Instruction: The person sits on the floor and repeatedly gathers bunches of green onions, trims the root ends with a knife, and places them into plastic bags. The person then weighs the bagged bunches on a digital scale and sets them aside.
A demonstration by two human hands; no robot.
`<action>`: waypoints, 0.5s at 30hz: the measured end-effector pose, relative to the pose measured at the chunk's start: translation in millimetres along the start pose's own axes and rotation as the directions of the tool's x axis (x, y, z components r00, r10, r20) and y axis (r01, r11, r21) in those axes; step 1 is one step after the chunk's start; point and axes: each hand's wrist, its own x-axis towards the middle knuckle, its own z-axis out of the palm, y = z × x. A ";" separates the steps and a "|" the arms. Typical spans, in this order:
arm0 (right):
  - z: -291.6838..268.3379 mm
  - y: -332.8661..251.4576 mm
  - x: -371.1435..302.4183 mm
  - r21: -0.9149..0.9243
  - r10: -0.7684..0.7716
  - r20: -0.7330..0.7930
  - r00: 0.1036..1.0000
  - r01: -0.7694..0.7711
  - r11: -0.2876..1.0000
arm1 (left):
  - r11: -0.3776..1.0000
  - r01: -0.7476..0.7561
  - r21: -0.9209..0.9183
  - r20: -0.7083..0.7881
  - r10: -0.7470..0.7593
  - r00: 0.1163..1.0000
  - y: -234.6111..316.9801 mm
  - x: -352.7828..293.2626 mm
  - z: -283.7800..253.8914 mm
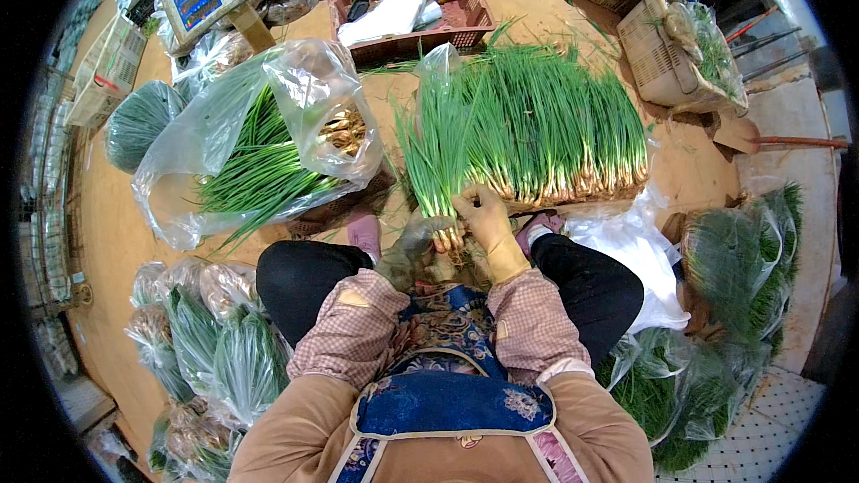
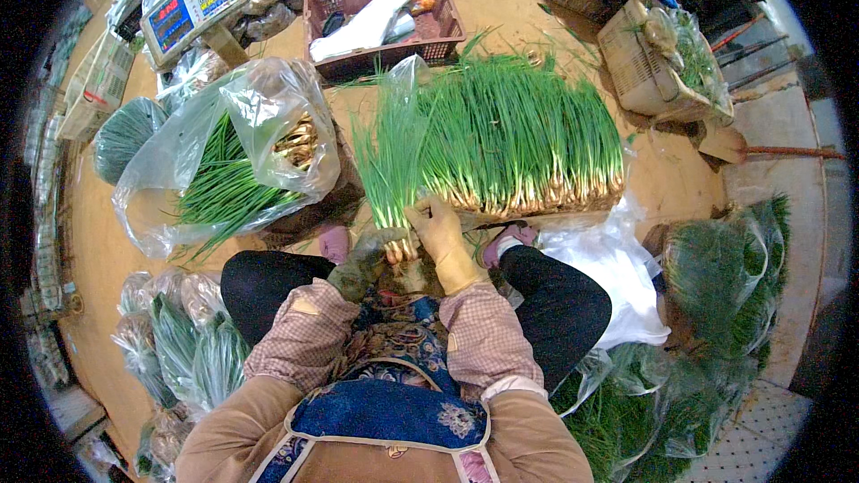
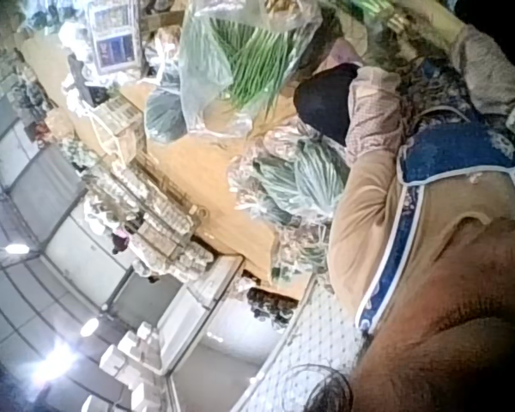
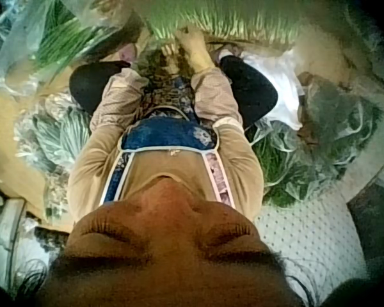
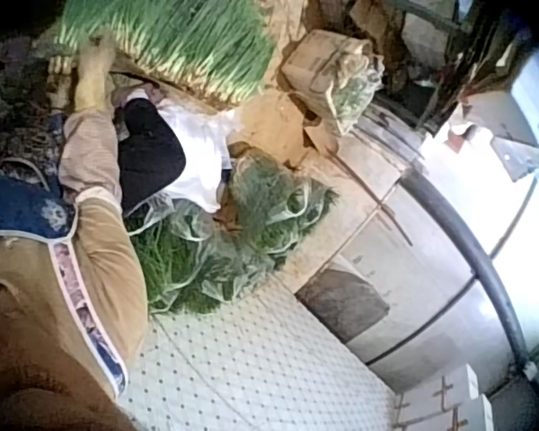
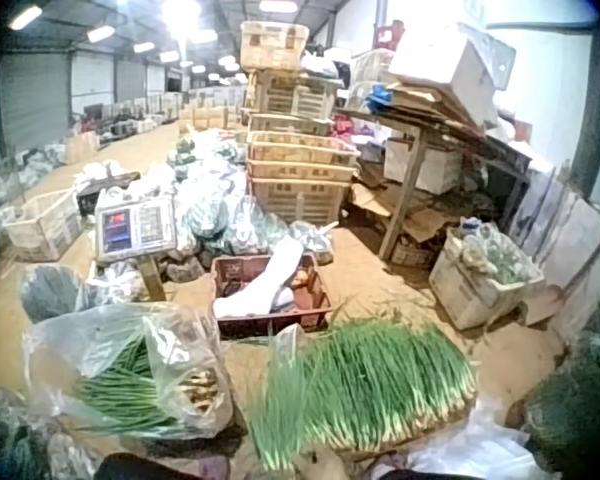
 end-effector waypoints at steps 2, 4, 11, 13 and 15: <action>-4.3 1.3 0.1 0.162 0.055 0.033 0.998 -0.059 0.985 | 0.988 -0.154 0.018 0.007 0.154 0.988 2.7 -5.3 25.4; 2.2 13.1 1.5 0.133 0.025 0.039 0.999 -0.030 0.991 | 0.977 -0.215 0.002 -0.003 0.215 0.977 0.9 -8.4 32.6; -0.2 -0.1 -7.6 0.551 0.231 0.189 0.954 -0.298 0.780 | 0.990 0.003 0.144 -0.176 0.022 0.984 10.2 -8.1 27.0; 0.1 1.0 -9.3 0.632 0.262 0.127 0.957 -0.281 0.722 | 0.996 0.017 0.084 -0.230 0.003 0.973 9.3 -5.6 36.5; -1.8 -3.0 -11.0 0.550 0.256 0.032 0.966 -0.231 0.803 | 0.978 0.104 -0.180 -0.241 -0.146 0.960 3.7 -1.9 25.5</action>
